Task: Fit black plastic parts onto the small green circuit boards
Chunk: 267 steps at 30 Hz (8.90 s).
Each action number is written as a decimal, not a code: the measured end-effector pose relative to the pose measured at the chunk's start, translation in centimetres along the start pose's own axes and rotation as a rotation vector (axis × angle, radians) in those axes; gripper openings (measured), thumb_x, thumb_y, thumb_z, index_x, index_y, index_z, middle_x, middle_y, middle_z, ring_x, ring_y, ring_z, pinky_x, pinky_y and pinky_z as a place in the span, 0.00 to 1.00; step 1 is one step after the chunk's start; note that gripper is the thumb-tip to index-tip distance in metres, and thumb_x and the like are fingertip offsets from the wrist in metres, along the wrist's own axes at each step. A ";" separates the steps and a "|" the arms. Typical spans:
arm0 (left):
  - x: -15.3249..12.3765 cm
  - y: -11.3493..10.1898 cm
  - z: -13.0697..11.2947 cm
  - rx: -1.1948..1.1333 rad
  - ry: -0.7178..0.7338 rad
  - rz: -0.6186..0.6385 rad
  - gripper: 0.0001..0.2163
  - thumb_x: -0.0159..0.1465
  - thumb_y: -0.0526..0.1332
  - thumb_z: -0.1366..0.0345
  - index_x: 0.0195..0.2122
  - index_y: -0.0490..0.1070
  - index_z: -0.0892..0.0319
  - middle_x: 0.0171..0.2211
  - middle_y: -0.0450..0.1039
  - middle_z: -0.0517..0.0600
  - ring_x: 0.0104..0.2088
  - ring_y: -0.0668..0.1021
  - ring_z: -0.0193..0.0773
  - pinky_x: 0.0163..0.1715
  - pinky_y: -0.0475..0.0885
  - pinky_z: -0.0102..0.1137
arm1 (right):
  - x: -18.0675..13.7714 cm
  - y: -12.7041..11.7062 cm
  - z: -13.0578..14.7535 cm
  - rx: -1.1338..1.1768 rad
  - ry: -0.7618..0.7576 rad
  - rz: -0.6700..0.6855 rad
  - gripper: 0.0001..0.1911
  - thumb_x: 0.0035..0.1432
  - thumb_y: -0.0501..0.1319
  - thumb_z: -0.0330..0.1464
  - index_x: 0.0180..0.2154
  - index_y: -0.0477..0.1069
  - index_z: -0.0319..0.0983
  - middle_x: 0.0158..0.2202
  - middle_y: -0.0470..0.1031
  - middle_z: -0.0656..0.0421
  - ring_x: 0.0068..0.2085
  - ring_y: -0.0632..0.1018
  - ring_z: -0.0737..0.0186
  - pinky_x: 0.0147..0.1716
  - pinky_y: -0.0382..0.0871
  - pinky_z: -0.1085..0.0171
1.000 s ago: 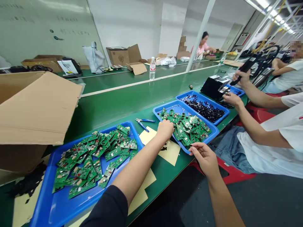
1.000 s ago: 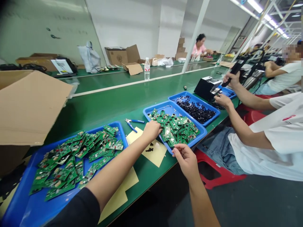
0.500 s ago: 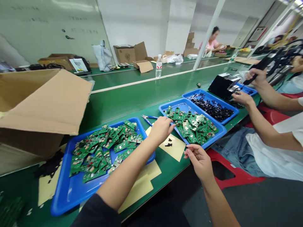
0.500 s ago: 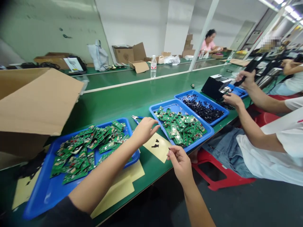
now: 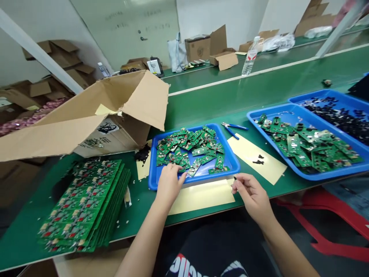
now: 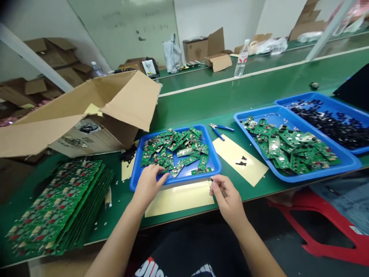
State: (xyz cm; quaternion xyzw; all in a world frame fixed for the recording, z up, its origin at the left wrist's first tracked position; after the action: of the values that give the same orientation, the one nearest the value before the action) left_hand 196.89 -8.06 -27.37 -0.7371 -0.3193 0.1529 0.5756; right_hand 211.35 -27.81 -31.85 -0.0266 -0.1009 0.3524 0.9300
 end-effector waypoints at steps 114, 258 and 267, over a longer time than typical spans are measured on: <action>-4.4 1.4 -7.7 -1.585 -0.438 0.203 0.14 0.55 0.63 0.57 0.38 0.73 0.61 0.32 0.77 0.51 0.33 0.79 0.39 0.37 0.75 0.35 | 0.5 3.4 9.2 -0.705 -0.644 0.213 0.10 0.60 0.52 0.29 0.29 0.70 0.36 0.24 0.73 0.57 0.26 0.71 0.63 0.28 0.62 0.64; -4.4 -5.2 -6.8 -0.425 0.590 -0.236 0.18 0.60 0.61 0.69 0.51 0.64 0.57 0.40 0.72 0.53 0.40 0.74 0.37 0.39 0.71 0.32 | 3.2 -4.4 14.2 0.138 -0.574 -0.268 0.11 0.57 0.56 0.27 0.38 0.74 0.42 0.38 0.76 0.58 0.40 0.77 0.59 0.44 0.71 0.53; -5.6 -6.6 -7.7 -0.259 0.696 -0.606 0.20 0.52 0.66 0.77 0.47 0.68 0.62 0.39 0.73 0.55 0.41 0.76 0.39 0.38 0.75 0.32 | 0.9 3.7 10.8 0.139 0.126 0.705 0.23 0.57 0.59 0.35 0.54 0.59 0.40 0.30 0.76 0.60 0.36 0.77 0.63 0.36 0.70 0.63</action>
State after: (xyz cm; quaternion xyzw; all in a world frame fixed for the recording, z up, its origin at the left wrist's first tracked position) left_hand 195.26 -16.57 -19.66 -0.6839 -0.3245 -0.3187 0.5705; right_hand 207.36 -24.70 -21.58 -0.0181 -0.0037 0.6549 0.7555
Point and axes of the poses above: each hand's wrist, its own x-axis towards the middle knuckle, its own y-axis out of the palm, z = x × y, the point moved 5 cm from there along x, towards the middle knuckle
